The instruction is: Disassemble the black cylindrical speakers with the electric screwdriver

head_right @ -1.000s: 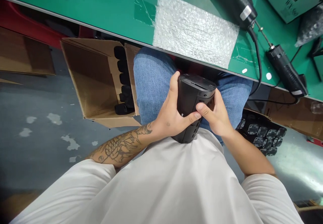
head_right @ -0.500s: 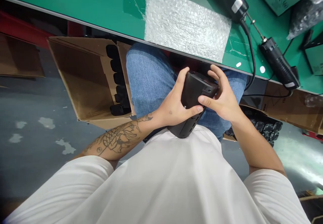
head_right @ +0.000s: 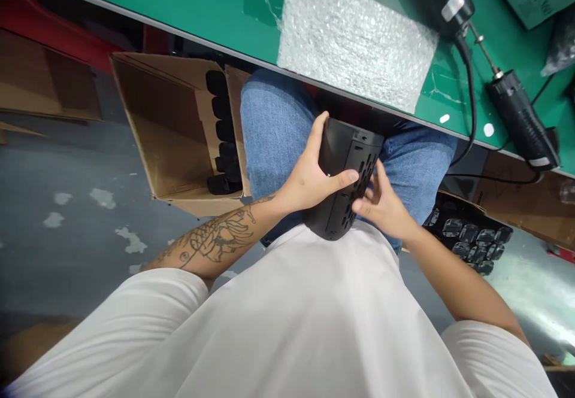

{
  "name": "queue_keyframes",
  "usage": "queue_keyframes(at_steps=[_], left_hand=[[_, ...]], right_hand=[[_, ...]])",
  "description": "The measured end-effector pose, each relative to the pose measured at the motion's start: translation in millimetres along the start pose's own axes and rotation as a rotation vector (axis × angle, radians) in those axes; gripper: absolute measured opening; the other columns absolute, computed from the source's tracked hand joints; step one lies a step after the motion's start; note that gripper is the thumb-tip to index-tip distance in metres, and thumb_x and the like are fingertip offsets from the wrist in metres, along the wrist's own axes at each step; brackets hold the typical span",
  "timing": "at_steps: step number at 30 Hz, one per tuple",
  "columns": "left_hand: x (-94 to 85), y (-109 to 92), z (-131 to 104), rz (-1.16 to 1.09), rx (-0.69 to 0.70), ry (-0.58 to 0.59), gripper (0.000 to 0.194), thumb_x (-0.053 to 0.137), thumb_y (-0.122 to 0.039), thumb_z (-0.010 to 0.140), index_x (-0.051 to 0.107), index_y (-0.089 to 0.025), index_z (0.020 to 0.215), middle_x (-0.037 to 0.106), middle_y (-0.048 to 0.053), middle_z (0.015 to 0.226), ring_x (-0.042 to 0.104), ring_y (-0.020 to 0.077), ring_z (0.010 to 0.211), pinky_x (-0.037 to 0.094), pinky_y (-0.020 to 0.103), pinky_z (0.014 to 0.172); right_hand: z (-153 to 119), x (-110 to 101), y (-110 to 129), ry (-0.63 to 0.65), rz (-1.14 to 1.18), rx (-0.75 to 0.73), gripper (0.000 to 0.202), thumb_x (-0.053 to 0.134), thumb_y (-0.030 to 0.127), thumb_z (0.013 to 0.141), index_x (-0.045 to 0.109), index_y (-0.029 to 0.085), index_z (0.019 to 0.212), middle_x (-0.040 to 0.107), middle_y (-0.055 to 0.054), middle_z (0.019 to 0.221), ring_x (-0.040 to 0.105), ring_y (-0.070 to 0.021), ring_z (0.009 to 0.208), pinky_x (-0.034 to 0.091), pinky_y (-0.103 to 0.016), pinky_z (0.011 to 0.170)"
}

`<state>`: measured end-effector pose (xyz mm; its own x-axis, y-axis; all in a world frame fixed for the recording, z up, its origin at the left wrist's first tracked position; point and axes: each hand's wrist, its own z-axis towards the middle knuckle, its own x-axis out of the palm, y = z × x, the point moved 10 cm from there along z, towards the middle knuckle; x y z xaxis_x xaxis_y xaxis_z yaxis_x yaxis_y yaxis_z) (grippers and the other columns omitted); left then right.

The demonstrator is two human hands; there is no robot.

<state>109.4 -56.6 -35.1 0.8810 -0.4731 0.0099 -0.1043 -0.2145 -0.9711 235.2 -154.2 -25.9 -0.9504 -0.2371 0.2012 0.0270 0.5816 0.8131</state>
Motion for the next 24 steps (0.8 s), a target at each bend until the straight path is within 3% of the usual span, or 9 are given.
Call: queue_keyframes(at_steps=[2, 6, 11, 15, 19, 24], left_hand=[[-2.0, 8, -6, -0.027, -0.052, -0.013, 0.138, 0.091, -0.082, 0.079, 0.012, -0.032, 0.18, 0.039, 0.018, 0.182, 0.039, 0.0421, 0.172, 0.028, 0.065, 0.144], [8.1, 11, -29, -0.041, -0.118, 0.064, 0.145, 0.095, -0.066, 0.079, 0.001, -0.024, 0.181, 0.028, 0.023, 0.186, 0.031, 0.0414, 0.176, 0.025, 0.064, 0.145], [18.0, 7, -52, -0.082, -0.163, 0.148, 0.153, 0.1, -0.053, 0.072, -0.002, -0.025, 0.182, 0.023, 0.022, 0.189, 0.026, 0.0412, 0.178, 0.026, 0.064, 0.145], [16.6, 11, -53, -0.09, -0.175, 0.127, 0.156, 0.102, -0.057, 0.072, -0.003, -0.027, 0.183, 0.026, 0.021, 0.188, 0.03, 0.0406, 0.176, 0.027, 0.063, 0.145], [17.1, 17, -53, -0.045, -0.183, 0.097, 0.149, 0.098, -0.067, 0.076, 0.003, -0.025, 0.183, 0.027, 0.022, 0.188, 0.031, 0.0406, 0.176, 0.025, 0.063, 0.145], [19.2, 29, -58, 0.003, -0.236, 0.072, 0.145, 0.09, -0.078, 0.081, 0.006, -0.019, 0.183, 0.018, 0.025, 0.191, 0.022, 0.042, 0.179, 0.019, 0.063, 0.147]], right_hand=[[-14, 20, -23, 0.068, 0.025, 0.079, 0.161, 0.089, 0.075, 0.086, -0.03, 0.025, 0.181, 0.001, -0.018, 0.181, 0.033, -0.0214, 0.173, 0.052, -0.042, 0.141], [-27, 31, -38, -0.001, 0.007, 0.099, 0.173, 0.096, 0.071, 0.08, -0.037, 0.022, 0.179, 0.002, -0.017, 0.181, 0.024, -0.0196, 0.177, 0.041, -0.044, 0.148], [-20, 32, -26, -0.015, -0.01, 0.019, 0.153, 0.08, 0.076, 0.093, -0.032, 0.019, 0.18, 0.01, -0.015, 0.181, 0.031, -0.0155, 0.173, 0.029, -0.043, 0.155], [-23, 31, -26, -0.043, -0.073, 0.016, 0.147, 0.072, 0.079, 0.099, -0.033, 0.015, 0.18, 0.009, -0.015, 0.181, 0.014, -0.0118, 0.179, 0.019, -0.041, 0.158], [-29, 32, -34, -0.075, -0.076, 0.052, 0.148, 0.066, 0.084, 0.1, -0.037, 0.011, 0.178, 0.006, -0.014, 0.181, 0.0, -0.0088, 0.181, 0.023, -0.04, 0.158], [-29, 33, -37, -0.099, -0.079, 0.092, 0.15, 0.06, 0.091, 0.099, -0.037, 0.008, 0.177, -0.01, -0.01, 0.182, 0.007, -0.014, 0.181, 0.028, -0.04, 0.156]])
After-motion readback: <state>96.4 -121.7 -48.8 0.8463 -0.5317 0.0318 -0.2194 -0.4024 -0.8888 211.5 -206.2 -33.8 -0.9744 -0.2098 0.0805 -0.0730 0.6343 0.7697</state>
